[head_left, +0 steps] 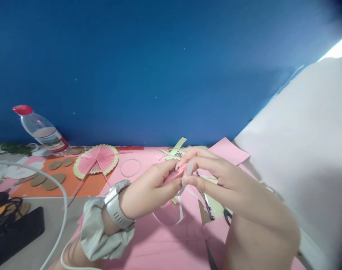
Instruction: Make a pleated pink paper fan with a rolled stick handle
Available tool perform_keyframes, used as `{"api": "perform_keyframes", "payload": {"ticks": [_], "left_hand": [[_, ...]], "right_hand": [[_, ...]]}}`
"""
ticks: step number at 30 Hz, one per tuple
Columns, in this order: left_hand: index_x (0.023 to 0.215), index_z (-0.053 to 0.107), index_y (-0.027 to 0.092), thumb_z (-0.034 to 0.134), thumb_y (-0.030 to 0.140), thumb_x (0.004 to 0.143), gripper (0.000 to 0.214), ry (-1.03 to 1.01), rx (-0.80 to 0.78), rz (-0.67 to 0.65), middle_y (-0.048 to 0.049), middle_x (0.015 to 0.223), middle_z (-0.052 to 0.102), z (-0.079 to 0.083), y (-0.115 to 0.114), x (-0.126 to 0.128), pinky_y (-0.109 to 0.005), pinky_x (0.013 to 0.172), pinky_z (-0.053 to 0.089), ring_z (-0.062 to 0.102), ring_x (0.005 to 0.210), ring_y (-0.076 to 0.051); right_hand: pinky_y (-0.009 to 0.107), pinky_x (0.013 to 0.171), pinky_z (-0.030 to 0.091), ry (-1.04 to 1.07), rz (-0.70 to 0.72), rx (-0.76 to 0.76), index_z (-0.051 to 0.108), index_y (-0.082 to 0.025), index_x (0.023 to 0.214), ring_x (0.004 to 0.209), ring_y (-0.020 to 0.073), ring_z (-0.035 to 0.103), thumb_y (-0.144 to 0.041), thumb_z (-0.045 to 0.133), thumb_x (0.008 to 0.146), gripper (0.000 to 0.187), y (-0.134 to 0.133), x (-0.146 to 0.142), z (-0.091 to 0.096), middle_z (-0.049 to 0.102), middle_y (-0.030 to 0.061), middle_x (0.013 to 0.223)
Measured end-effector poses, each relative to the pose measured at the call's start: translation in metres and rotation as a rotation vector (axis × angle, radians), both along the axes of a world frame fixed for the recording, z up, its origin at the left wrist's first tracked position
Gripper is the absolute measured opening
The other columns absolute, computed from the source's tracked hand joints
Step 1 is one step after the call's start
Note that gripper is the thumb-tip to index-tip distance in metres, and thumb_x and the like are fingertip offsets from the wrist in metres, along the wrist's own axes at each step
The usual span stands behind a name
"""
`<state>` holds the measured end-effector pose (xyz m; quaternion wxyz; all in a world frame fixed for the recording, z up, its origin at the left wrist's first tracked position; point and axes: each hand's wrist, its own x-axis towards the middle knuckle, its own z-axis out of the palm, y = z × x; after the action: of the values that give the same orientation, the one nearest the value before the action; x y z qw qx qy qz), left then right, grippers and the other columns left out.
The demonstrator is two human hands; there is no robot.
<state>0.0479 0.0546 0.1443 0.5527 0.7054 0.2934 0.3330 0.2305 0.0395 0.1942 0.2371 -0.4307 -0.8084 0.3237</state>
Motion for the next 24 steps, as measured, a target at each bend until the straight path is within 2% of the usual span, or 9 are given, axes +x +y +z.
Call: {"api": "perform_keyframes", "payload": {"ticks": [3, 6, 8, 11, 16, 22, 24], "left_hand": [[0.081, 0.049, 0.019, 0.046, 0.019, 0.089, 0.008, 0.053, 0.062, -0.008, 0.0040, 0.064, 0.045, 0.000, -0.002, 0.001, -0.021, 0.048, 0.033, 0.041, 0.052, -0.009], [0.083, 0.052, 0.020, 0.046, 0.020, 0.090, 0.009, 0.136, 0.214, 0.075, 0.0021, 0.068, 0.052, 0.000, -0.002, 0.002, -0.024, 0.055, 0.033, 0.044, 0.058, -0.012], [0.084, 0.054, 0.020, 0.046, 0.023, 0.091, 0.011, 0.199, 0.285, 0.128, 0.0022, 0.067, 0.052, 0.000, -0.002, 0.002, -0.025, 0.057, 0.031, 0.044, 0.058, -0.013], [0.083, 0.056, 0.020, 0.048, 0.031, 0.091, 0.016, 0.266, 0.310, 0.169, 0.0025, 0.066, 0.052, 0.000, -0.001, 0.001, -0.026, 0.057, 0.030, 0.043, 0.058, -0.013], [0.102, 0.058, 0.020, 0.044, 0.037, 0.094, 0.024, 0.123, 0.211, 0.117, -0.0021, 0.079, 0.061, 0.002, -0.003, 0.002, -0.026, 0.065, 0.039, 0.056, 0.072, -0.016], [0.088, 0.056, 0.017, 0.033, 0.036, 0.098, 0.032, -0.034, 0.061, -0.054, -0.0032, 0.077, 0.061, 0.007, -0.001, 0.004, -0.026, 0.071, 0.045, 0.056, 0.072, -0.013], [0.087, 0.055, 0.016, 0.033, 0.036, 0.098, 0.031, -0.069, -0.008, -0.066, -0.0031, 0.075, 0.061, 0.007, 0.000, 0.004, -0.026, 0.070, 0.045, 0.056, 0.070, -0.013]], "right_hand": [[0.027, 0.079, 0.044, 0.050, -0.020, 0.012, 0.059, -0.023, 0.081, 0.091, 0.0156, 0.057, -0.031, 0.054, 0.091, 0.014, -0.001, 0.001, -0.001, 0.060, 0.0013, 0.095], [0.025, 0.071, 0.045, 0.092, -0.092, 0.032, 0.057, -0.021, 0.080, 0.083, 0.0140, 0.056, -0.030, 0.052, 0.092, 0.015, -0.001, 0.004, 0.000, 0.059, 0.0014, 0.089], [0.026, 0.073, 0.045, 0.118, -0.127, 0.073, 0.058, -0.021, 0.081, 0.082, 0.0141, 0.056, -0.028, 0.053, 0.091, 0.014, 0.000, 0.008, 0.002, 0.058, 0.0020, 0.088], [0.027, 0.074, 0.045, 0.137, -0.163, 0.117, 0.059, -0.021, 0.079, 0.083, 0.0147, 0.055, -0.029, 0.054, 0.090, 0.014, 0.001, 0.017, 0.005, 0.057, 0.0027, 0.090], [0.028, 0.072, 0.045, 0.191, -0.185, 0.131, 0.059, -0.022, 0.073, 0.083, 0.0153, 0.056, -0.031, 0.056, 0.089, 0.018, -0.001, 0.027, 0.011, 0.057, 0.0023, 0.090], [0.027, 0.070, 0.045, 0.266, -0.208, 0.095, 0.058, -0.022, 0.076, 0.083, 0.0144, 0.056, -0.032, 0.056, 0.089, 0.016, 0.002, 0.026, 0.008, 0.057, 0.0011, 0.090], [0.025, 0.068, 0.045, 0.350, -0.219, 0.083, 0.059, -0.023, 0.080, 0.083, 0.0130, 0.055, -0.031, 0.055, 0.090, 0.013, 0.003, 0.028, 0.004, 0.057, 0.0002, 0.095]]}}
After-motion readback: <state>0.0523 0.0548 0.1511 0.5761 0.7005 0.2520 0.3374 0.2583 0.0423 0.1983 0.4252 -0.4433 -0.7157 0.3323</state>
